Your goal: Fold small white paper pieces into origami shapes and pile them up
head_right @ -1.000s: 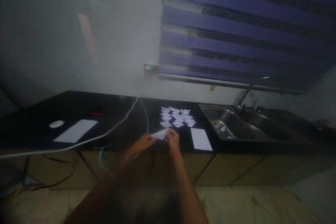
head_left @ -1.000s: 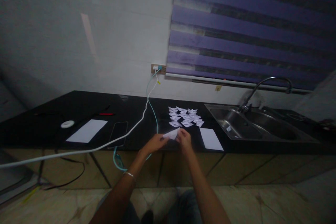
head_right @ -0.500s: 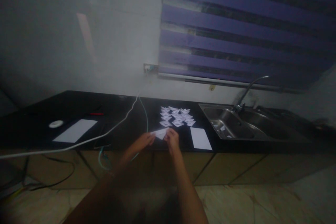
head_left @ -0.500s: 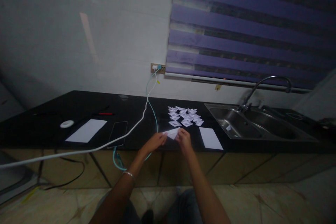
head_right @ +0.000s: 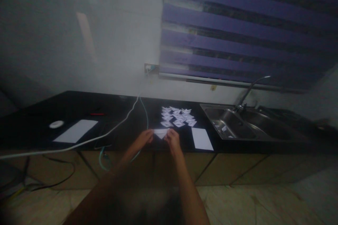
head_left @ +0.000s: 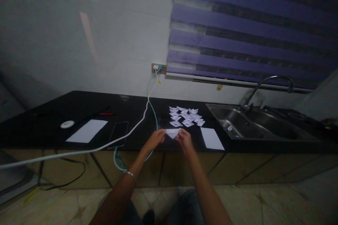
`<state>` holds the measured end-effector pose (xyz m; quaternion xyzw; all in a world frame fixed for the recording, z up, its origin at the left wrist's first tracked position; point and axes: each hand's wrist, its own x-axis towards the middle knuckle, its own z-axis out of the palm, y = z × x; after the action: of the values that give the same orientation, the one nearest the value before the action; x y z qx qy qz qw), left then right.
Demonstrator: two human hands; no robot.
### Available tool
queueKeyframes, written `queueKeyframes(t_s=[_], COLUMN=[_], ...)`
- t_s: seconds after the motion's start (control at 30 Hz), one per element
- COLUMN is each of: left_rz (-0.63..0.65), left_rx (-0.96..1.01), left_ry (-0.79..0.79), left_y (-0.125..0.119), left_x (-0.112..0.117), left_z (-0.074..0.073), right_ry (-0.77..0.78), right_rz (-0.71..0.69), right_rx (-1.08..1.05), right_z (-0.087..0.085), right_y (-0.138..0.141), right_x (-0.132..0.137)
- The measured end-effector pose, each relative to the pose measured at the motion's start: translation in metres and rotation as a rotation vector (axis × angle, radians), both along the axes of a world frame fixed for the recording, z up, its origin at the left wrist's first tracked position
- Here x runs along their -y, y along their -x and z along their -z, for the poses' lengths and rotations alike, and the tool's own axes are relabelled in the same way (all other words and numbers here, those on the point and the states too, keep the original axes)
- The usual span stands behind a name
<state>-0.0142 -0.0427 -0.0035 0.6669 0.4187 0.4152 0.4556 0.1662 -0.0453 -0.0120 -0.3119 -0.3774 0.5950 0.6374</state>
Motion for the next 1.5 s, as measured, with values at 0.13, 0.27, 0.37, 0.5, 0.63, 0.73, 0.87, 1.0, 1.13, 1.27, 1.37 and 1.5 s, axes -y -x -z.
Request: queueKeyframes(t_s=[0.13, 0.27, 0.37, 0.5, 0.63, 0.73, 0.87, 1.0, 1.13, 1.27, 1.37, 1.5], left_rz=[0.007, 0.005, -0.020, -0.102, -0.204, -0.144, 0.030, 0.073, 0.086, 0.160, 0.195, 0.185], left_rx=[-0.030, -0.043, -0.042, -0.064, -0.112, -0.116, -0.065, -0.011, 0.042, 0.151, 0.172, 0.159], left_ry=[-0.029, -0.078, -0.104, -0.147, -0.179, -0.212, -0.244, -0.192, -0.046, 0.014, 0.055, 0.079], left_y=[-0.002, -0.001, 0.000, -0.002, -0.003, -0.004, -0.005, -0.005, -0.002, -0.002, -0.002, 0.001], left_x=[0.001, 0.003, 0.006, 0.009, 0.011, 0.011, 0.012, 0.013, 0.012, 0.011, 0.009, 0.008], left_z=[0.000, -0.003, -0.007, -0.008, -0.007, -0.007, -0.009, -0.011, -0.011, -0.010, -0.010, -0.010], right_ry=[-0.008, 0.007, 0.018, -0.015, -0.049, -0.081, -0.142, -0.171, -0.191, -0.208, -0.230, -0.260], right_rz=[-0.037, -0.007, 0.098, 0.261, 0.137, 0.062, 0.018, -0.013, -0.092, -0.178, -0.216, -0.219], right_rx=[0.034, 0.098, 0.154, 0.203, 0.299, 0.431, 0.579, 0.620, 0.616, 0.598, 0.604, 0.635], right_z=[0.000, 0.000, 0.000, 0.001, 0.001, 0.000, -0.001, -0.001, -0.004, -0.008, -0.009, -0.009], right_y=[-0.001, 0.000, 0.004, 0.009, 0.009, 0.009, 0.013, 0.018, 0.021, 0.021, 0.019, 0.017], right_x=[0.000, -0.001, -0.003, -0.003, 0.004, 0.008, 0.007, 0.005, 0.009, 0.014, 0.015, 0.015])
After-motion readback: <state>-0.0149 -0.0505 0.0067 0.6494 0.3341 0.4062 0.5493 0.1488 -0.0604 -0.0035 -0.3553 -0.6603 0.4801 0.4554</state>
